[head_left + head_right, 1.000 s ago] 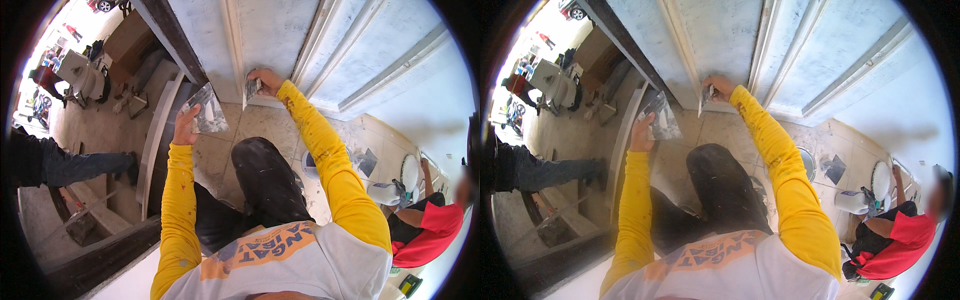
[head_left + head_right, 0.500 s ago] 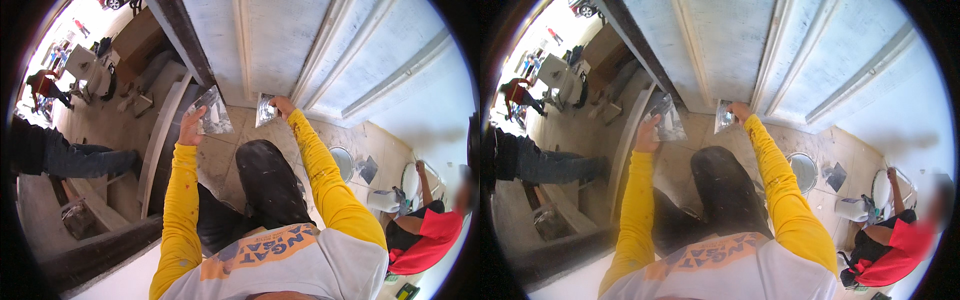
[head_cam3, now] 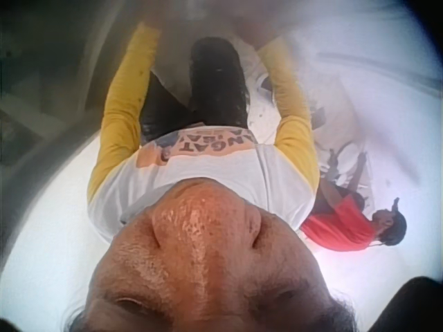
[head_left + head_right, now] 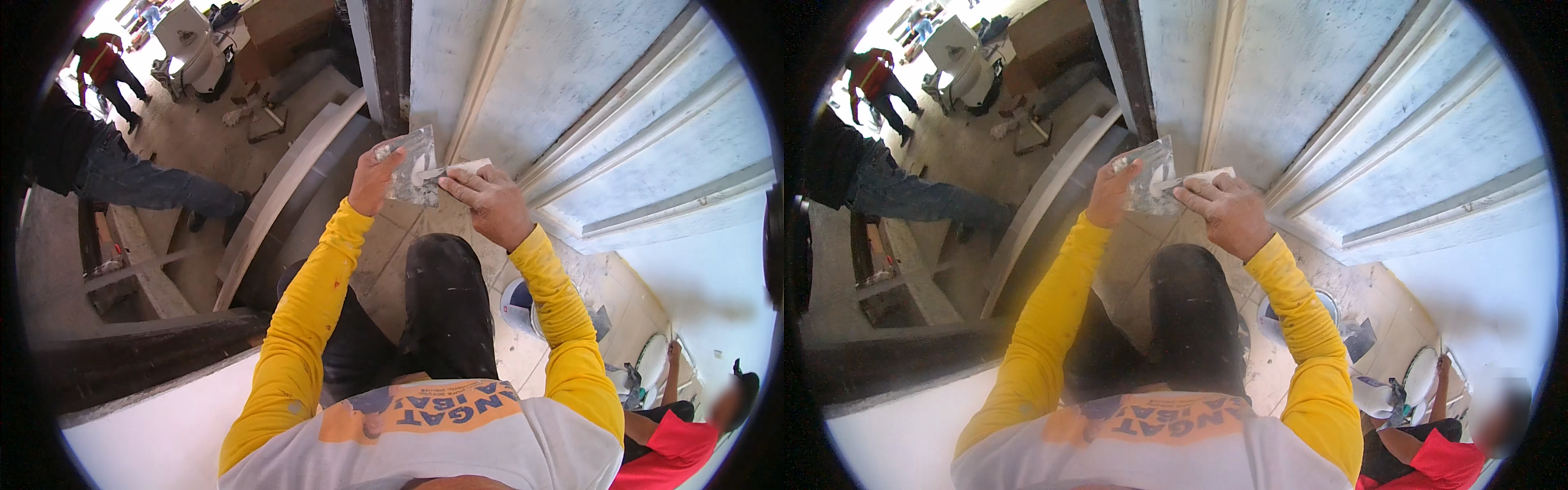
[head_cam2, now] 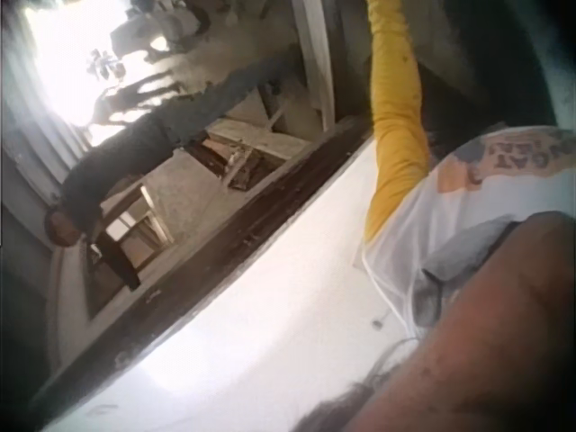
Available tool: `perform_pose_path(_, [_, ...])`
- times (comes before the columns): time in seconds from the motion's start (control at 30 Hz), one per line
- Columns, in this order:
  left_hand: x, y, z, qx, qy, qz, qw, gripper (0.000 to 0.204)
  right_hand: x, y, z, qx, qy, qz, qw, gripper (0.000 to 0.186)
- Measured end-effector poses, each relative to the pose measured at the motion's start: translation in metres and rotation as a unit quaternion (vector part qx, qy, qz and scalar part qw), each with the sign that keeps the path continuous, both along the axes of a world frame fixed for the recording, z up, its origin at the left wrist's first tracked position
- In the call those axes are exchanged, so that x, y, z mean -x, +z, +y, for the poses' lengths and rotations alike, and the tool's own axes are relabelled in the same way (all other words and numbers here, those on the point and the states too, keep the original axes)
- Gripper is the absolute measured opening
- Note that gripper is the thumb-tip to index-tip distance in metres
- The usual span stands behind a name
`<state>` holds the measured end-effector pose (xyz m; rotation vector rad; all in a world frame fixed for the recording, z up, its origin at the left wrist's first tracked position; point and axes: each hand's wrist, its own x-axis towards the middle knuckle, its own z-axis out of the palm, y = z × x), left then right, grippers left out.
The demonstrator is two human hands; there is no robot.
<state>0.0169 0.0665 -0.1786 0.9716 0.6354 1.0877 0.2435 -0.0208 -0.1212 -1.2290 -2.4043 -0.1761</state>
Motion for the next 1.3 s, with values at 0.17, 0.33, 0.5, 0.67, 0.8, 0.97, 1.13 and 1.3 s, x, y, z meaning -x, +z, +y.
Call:
perform_pose_path(0.17, [-0.02, 0.014, 0.003, -0.079, 0.071, 0.053, 0.993, 0.036, 0.01, 0.001, -0.014, 0.0, 0.012, -0.074, 0.997, 0.048])
perform_pose_path(0.33, [-0.006, 0.018, 0.025, -0.162, 0.198, 0.156, 0.954, 0.038, -0.025, -0.073, -0.017, 0.057, -0.042, 0.046, 0.996, 0.048])
perform_pose_path(0.5, [0.031, -0.036, 0.032, -0.219, 0.267, 0.215, 0.914, 0.037, -0.033, -0.153, 0.004, 0.054, -0.208, -0.019, 0.976, 0.051])
perform_pose_path(0.67, [0.046, -0.052, 0.048, 0.005, 0.214, 0.035, 0.976, 0.042, -0.03, -0.192, 0.031, 0.072, -0.297, -0.091, 0.948, 0.05])
perform_pose_path(0.8, [0.041, -0.053, 0.05, -0.154, 0.233, 0.081, 0.957, 0.041, -0.03, -0.2, 0.037, 0.039, -0.31, -0.091, 0.946, 0.048])
perform_pose_path(0.97, [0.047, -0.056, 0.045, -0.353, 0.219, 0.289, 0.863, 0.04, -0.019, -0.21, 0.056, 0.057, -0.349, -0.12, 0.928, 0.047])
perform_pose_path(1.13, [0.045, -0.048, 0.051, -0.241, 0.158, 0.175, 0.941, 0.032, -0.017, -0.226, 0.069, 0.023, -0.359, -0.128, 0.924, 0.049])
perform_pose_path(1.3, [0.038, -0.034, 0.046, -0.013, 0.139, -0.015, 0.99, 0.031, -0.023, -0.228, 0.064, 0.056, -0.329, -0.122, 0.935, 0.047])
